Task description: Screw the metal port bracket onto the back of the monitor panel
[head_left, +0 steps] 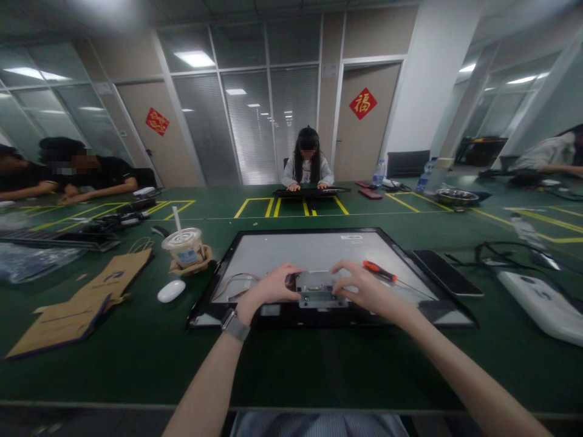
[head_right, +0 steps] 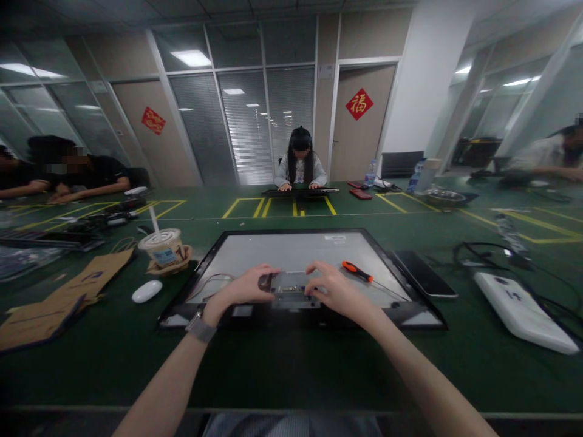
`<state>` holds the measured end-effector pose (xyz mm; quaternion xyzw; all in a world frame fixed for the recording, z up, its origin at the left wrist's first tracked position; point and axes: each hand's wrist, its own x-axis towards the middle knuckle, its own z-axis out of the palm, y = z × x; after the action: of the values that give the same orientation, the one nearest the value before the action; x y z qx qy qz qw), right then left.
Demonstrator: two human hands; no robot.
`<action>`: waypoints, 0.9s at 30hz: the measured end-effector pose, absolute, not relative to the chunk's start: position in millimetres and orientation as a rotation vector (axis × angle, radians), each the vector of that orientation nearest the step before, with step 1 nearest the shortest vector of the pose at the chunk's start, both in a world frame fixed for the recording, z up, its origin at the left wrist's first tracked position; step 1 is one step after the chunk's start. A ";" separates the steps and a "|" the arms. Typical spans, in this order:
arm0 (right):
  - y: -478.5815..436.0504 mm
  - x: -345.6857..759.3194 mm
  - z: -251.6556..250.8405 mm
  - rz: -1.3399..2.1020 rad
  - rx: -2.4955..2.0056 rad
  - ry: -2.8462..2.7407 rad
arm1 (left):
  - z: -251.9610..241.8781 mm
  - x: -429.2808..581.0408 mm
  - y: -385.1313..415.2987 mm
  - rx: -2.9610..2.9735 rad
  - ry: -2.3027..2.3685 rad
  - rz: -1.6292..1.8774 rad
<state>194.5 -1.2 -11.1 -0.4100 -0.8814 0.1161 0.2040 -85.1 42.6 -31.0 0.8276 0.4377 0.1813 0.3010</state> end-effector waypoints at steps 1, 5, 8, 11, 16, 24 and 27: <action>-0.5 194.5 -13.8 0.288 -1.142 -2.472 | -30.5 -84.7 42.4 2.197 1.158 0.486; 3.1 195.8 -21.2 0.218 -1.089 -2.564 | -29.2 -84.6 41.0 2.189 1.157 0.487; 2.1 195.9 -18.3 0.174 -1.035 -2.610 | -30.7 -85.3 41.4 2.175 1.141 0.497; -0.7 195.0 -10.9 0.159 -1.004 -2.654 | -34.3 -86.1 43.5 2.171 1.124 0.500; -4.7 195.8 -7.3 0.130 -0.991 -2.732 | -37.6 -86.4 45.2 2.174 1.143 0.488; -11.5 211.5 -25.2 0.106 -0.965 -2.563 | -28.4 -82.9 39.4 2.176 1.147 0.440; -11.0 213.1 -26.1 0.027 -0.918 -2.529 | -27.9 -83.0 39.1 2.182 1.154 0.442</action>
<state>213.1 -11.0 -26.1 -0.3326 -0.9162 0.0096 0.2235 -83.0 39.1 -27.9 0.8269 0.4372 0.1674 0.3117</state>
